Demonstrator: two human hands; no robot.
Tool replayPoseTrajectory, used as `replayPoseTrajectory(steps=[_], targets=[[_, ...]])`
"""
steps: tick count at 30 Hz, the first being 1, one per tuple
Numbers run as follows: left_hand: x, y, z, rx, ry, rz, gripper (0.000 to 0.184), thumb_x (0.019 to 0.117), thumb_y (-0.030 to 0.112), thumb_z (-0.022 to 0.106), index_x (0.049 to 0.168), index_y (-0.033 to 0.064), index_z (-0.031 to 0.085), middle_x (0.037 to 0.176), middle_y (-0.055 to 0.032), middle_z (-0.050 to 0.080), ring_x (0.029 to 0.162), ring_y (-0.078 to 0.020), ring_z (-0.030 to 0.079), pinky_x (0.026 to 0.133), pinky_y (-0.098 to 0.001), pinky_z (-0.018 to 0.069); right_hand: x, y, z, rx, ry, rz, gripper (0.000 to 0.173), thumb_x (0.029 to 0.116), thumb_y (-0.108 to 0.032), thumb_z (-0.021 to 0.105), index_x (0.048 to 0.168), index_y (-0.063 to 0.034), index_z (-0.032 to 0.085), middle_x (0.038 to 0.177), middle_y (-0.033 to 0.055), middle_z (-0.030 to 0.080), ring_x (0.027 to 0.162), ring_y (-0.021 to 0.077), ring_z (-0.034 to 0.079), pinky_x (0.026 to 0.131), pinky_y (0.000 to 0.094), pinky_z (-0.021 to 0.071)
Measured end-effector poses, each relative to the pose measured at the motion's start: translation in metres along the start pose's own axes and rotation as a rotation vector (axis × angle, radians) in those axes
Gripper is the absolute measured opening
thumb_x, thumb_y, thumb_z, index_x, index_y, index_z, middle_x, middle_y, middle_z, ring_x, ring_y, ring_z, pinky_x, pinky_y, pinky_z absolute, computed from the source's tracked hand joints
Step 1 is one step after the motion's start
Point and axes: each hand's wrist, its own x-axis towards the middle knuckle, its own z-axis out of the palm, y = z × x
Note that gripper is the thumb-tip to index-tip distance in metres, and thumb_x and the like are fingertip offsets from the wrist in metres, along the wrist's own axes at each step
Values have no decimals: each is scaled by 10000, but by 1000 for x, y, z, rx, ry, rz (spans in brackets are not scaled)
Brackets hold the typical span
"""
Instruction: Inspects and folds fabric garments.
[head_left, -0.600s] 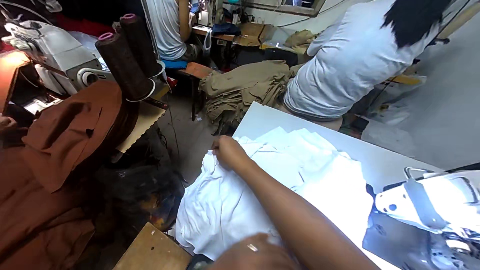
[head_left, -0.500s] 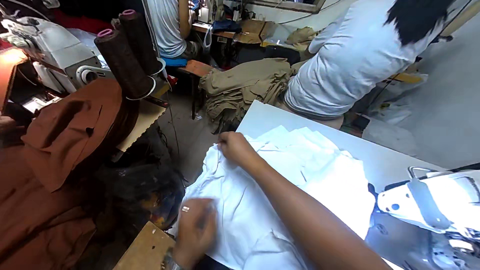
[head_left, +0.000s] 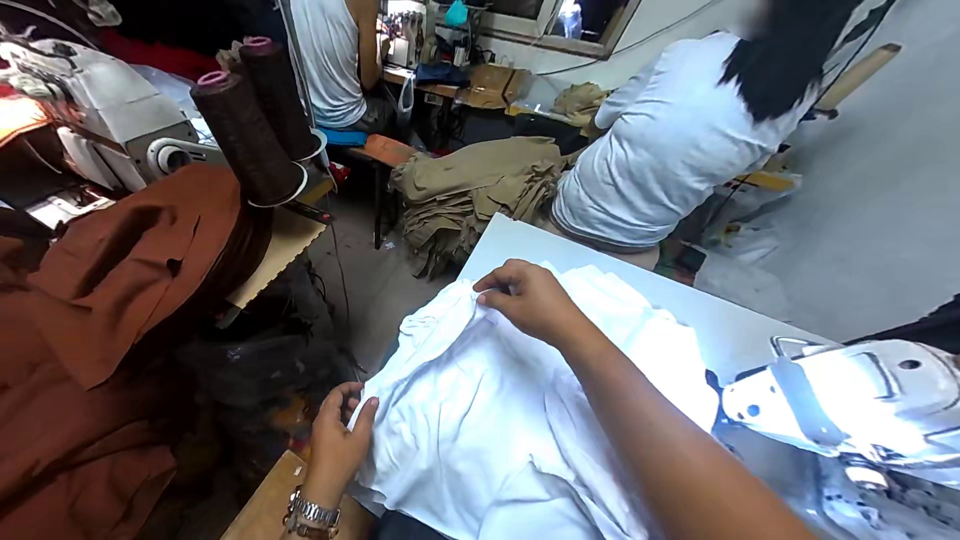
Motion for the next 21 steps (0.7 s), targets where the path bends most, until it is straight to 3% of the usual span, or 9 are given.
replayPoseTrajectory(steps=[4, 7, 11, 13, 16, 19, 21], targets=[[-7, 13, -6, 80, -21, -33, 359, 934, 271, 727, 1190, 24, 684, 1038, -103, 699, 918, -182, 667, 851, -395, 554, -13, 4, -16, 36, 4, -45, 146, 996, -60, 637, 1067, 11, 744, 1022, 143, 660, 921, 219, 627, 837, 415, 520], [-11, 12, -4, 186, 76, 139, 447, 888, 296, 750, 1239, 34, 661, 1094, -134, 669, 940, -232, 645, 827, -438, 549, -26, 3, -23, -32, 9, -90, 151, 994, -25, 626, 1067, 23, 749, 1000, 160, 662, 902, 244, 626, 824, 430, 518], [-14, 14, 0, 291, 1, 238, 297, 926, 329, 703, 1095, 93, 766, 1043, -107, 697, 1000, -320, 640, 884, -596, 476, -38, 11, -21, -125, 78, -202, 160, 954, 22, 647, 1071, 29, 757, 972, 187, 671, 861, 284, 649, 803, 452, 546], [-18, 17, 5, 302, -31, 288, 312, 939, 340, 667, 1075, 77, 764, 970, -73, 719, 924, -253, 676, 860, -542, 521, -40, 14, -21, -156, 118, -248, 164, 949, 24, 648, 1070, 29, 759, 965, 191, 668, 843, 285, 649, 785, 444, 548], [-24, 22, 11, 255, -55, 287, 333, 936, 295, 687, 1125, 23, 726, 914, -62, 722, 821, -151, 698, 776, -356, 597, -45, 16, -22, -173, 144, -283, 187, 947, 31, 639, 1096, 35, 752, 983, 196, 662, 837, 285, 651, 772, 423, 560], [-27, 31, 10, 228, -83, 240, 388, 883, 236, 754, 1185, 7, 671, 901, -59, 726, 773, -126, 704, 729, -306, 603, -47, 22, -22, -174, 169, -303, 194, 942, 29, 627, 1093, 42, 749, 980, 198, 664, 836, 293, 653, 767, 429, 562], [-30, 36, 8, 271, -99, 219, 283, 886, 220, 753, 1081, 21, 703, 905, -66, 728, 774, -131, 709, 732, -315, 606, -47, 25, -19, -160, 198, -321, 176, 937, 31, 628, 1064, 45, 750, 964, 197, 672, 836, 295, 661, 773, 430, 568]])
